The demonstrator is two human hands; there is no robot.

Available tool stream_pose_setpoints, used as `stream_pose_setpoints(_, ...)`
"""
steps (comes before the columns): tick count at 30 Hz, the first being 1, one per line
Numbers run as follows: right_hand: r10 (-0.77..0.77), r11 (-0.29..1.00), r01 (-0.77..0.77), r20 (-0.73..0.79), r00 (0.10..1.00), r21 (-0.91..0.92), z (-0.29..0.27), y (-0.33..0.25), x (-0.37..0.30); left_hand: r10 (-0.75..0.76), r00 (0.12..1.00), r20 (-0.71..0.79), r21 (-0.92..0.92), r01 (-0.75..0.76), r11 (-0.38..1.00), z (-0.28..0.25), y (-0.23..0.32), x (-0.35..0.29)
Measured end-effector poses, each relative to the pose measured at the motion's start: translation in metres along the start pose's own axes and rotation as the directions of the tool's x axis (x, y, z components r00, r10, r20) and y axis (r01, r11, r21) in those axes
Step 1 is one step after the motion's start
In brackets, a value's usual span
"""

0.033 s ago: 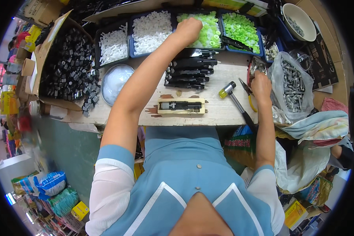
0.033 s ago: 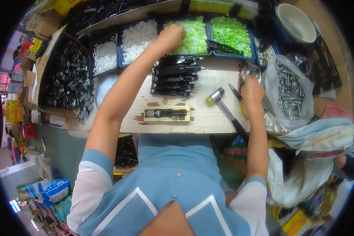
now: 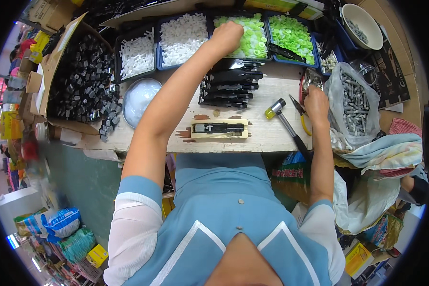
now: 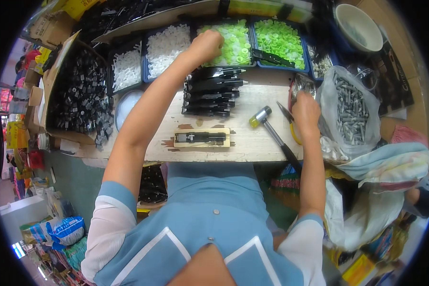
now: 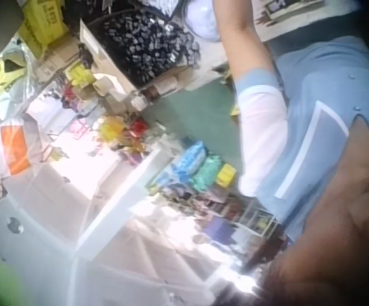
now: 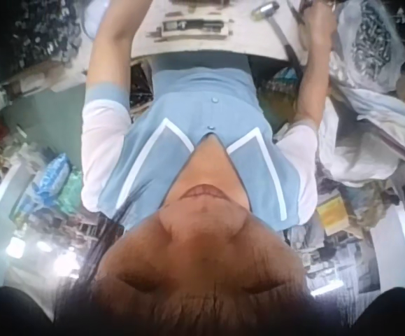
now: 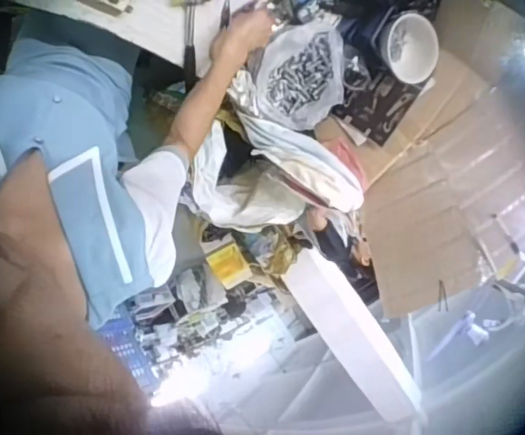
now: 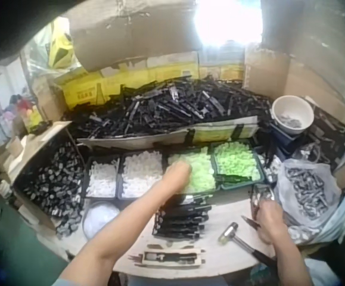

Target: Assembling small plastic toy components using hand tools like a hammer and pliers at a factory workbench.

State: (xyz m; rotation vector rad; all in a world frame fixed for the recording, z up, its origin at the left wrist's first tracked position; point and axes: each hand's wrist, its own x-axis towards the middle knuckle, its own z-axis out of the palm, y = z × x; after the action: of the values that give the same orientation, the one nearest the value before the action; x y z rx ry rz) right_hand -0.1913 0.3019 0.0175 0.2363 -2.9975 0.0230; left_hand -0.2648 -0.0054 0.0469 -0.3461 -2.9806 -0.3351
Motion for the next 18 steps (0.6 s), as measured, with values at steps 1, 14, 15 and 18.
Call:
stream_pose_setpoints(1,-0.030,0.997,0.031,-0.020,0.999,0.063,0.001,0.004,0.000,0.003,1.000,-0.001,0.001,-0.003,1.000,0.001,-0.002,0.000)
stream_pose_setpoints(14,-0.131,-0.034,-0.153,0.147,0.980,0.988,-0.065,-0.074,-0.035,-0.230,0.970,0.080,-0.991,0.053,-0.122,-0.043,0.049,-0.142)
stream_pose_setpoints(15,-0.202,-0.097,-0.178,0.156,0.967,0.979,-0.074,-0.091,-0.042,-0.210,0.972,0.106,-0.978,0.063,-0.199,-0.037,0.054,-0.157)
stream_pose_setpoints(18,-0.343,-0.128,-0.186,0.133,0.930,0.974,-0.077,-0.124,-0.053,-0.190,0.974,0.125,-0.922,0.044,-0.384,-0.024,0.063,-0.193)
